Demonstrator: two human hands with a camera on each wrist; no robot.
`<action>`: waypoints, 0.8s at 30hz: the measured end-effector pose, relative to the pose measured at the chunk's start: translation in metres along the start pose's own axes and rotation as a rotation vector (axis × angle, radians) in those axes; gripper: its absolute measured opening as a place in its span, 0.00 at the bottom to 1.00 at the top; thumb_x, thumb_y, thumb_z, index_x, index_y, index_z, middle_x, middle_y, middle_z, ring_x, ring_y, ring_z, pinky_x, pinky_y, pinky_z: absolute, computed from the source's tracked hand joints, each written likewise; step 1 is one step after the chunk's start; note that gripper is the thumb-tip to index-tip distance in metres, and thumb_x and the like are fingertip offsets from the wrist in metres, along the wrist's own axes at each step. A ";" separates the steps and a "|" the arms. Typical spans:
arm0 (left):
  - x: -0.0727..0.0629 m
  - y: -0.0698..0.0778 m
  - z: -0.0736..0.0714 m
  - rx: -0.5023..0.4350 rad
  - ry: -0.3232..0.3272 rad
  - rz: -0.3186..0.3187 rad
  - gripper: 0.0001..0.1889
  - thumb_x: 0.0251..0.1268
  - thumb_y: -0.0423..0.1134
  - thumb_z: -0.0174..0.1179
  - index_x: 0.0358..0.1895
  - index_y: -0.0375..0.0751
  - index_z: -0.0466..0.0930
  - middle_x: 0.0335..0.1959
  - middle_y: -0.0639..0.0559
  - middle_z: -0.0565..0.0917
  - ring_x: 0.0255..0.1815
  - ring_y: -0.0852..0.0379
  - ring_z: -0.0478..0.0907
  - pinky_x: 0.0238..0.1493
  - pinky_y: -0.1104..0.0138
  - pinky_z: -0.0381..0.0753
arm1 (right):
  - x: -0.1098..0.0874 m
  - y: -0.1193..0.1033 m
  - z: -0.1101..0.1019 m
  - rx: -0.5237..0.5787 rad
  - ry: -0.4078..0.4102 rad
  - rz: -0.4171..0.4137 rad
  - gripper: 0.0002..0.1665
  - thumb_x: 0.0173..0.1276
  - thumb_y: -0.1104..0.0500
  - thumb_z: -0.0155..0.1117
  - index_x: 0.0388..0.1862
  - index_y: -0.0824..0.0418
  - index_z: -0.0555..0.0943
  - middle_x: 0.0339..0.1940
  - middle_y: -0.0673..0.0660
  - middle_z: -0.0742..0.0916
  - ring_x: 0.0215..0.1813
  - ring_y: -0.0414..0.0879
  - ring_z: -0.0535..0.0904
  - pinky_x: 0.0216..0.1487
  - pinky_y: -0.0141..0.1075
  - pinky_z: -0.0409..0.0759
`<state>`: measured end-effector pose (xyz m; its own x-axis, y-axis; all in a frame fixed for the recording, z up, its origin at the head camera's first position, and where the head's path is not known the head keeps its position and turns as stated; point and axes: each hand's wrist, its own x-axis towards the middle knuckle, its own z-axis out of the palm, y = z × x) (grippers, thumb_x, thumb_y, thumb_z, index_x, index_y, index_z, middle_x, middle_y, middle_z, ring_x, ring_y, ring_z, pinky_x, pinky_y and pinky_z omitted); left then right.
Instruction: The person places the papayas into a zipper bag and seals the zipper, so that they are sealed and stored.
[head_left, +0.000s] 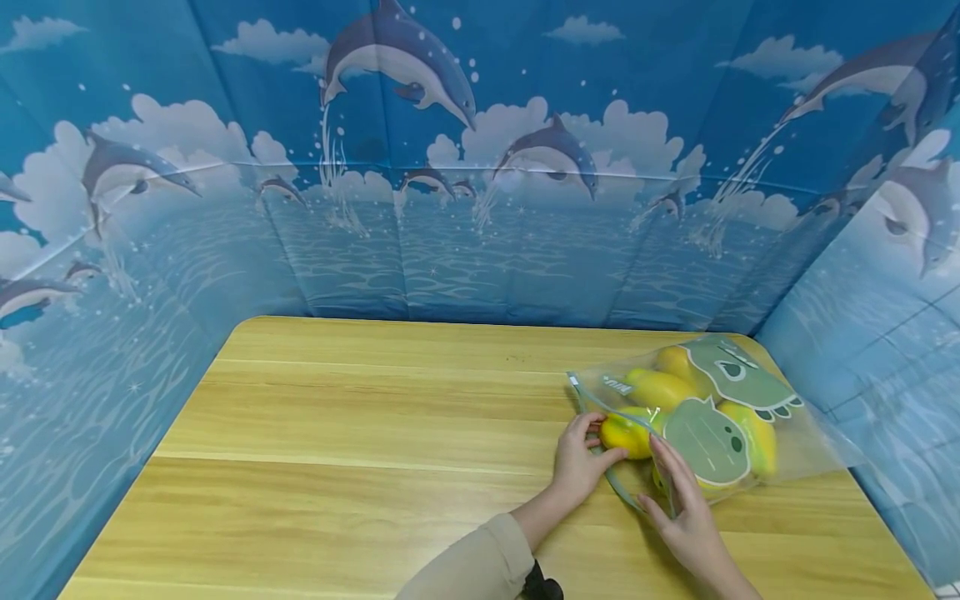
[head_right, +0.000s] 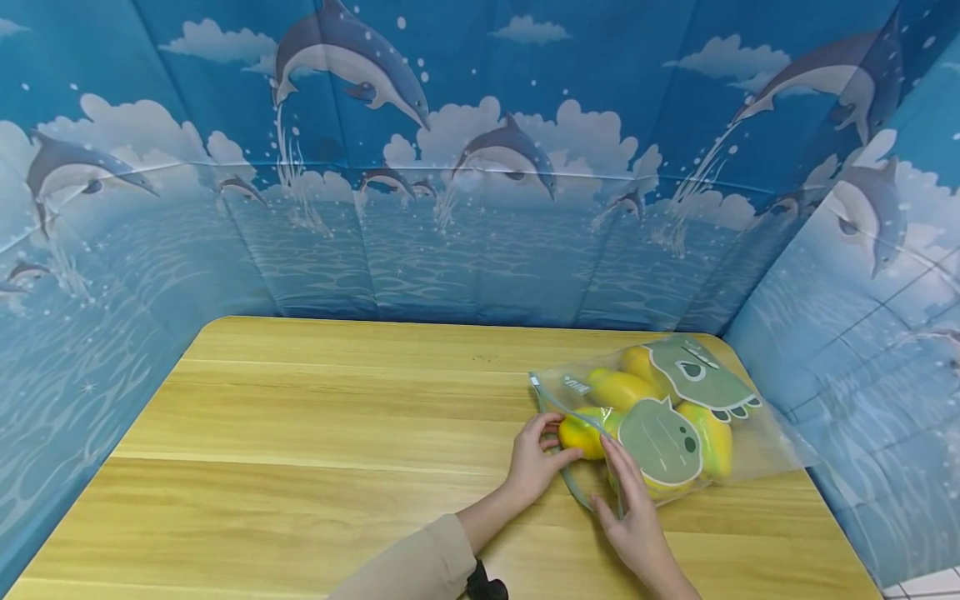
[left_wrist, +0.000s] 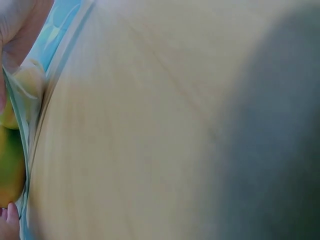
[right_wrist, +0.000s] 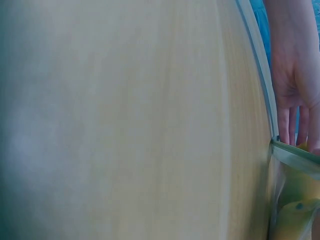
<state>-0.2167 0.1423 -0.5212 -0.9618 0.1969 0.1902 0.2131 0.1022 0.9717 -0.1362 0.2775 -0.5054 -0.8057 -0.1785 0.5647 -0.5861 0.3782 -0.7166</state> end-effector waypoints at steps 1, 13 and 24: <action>0.000 0.000 0.001 -0.005 0.004 0.002 0.25 0.46 0.36 0.70 0.51 0.41 0.74 0.46 0.57 0.75 0.47 0.65 0.73 0.46 0.77 0.75 | 0.000 0.000 0.000 -0.001 -0.002 0.002 0.54 0.35 0.94 0.55 0.66 0.79 0.52 0.69 0.66 0.58 0.70 0.35 0.55 0.65 0.23 0.56; 0.000 0.001 0.006 0.004 0.055 0.004 0.24 0.47 0.41 0.69 0.50 0.42 0.76 0.44 0.59 0.75 0.44 0.64 0.73 0.49 0.73 0.75 | 0.002 -0.001 0.000 0.011 0.000 -0.028 0.55 0.33 0.94 0.54 0.66 0.79 0.52 0.70 0.64 0.58 0.70 0.36 0.55 0.65 0.22 0.56; 0.001 0.005 0.009 0.053 0.114 0.036 0.22 0.46 0.40 0.69 0.48 0.38 0.78 0.43 0.55 0.77 0.42 0.61 0.74 0.45 0.74 0.76 | 0.001 0.000 0.000 0.055 0.004 -0.005 0.52 0.34 0.94 0.53 0.65 0.81 0.52 0.67 0.72 0.57 0.70 0.37 0.55 0.65 0.24 0.56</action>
<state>-0.2148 0.1519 -0.5170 -0.9659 0.0897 0.2429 0.2542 0.1495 0.9555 -0.1371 0.2775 -0.5045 -0.8027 -0.1763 0.5697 -0.5937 0.3270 -0.7352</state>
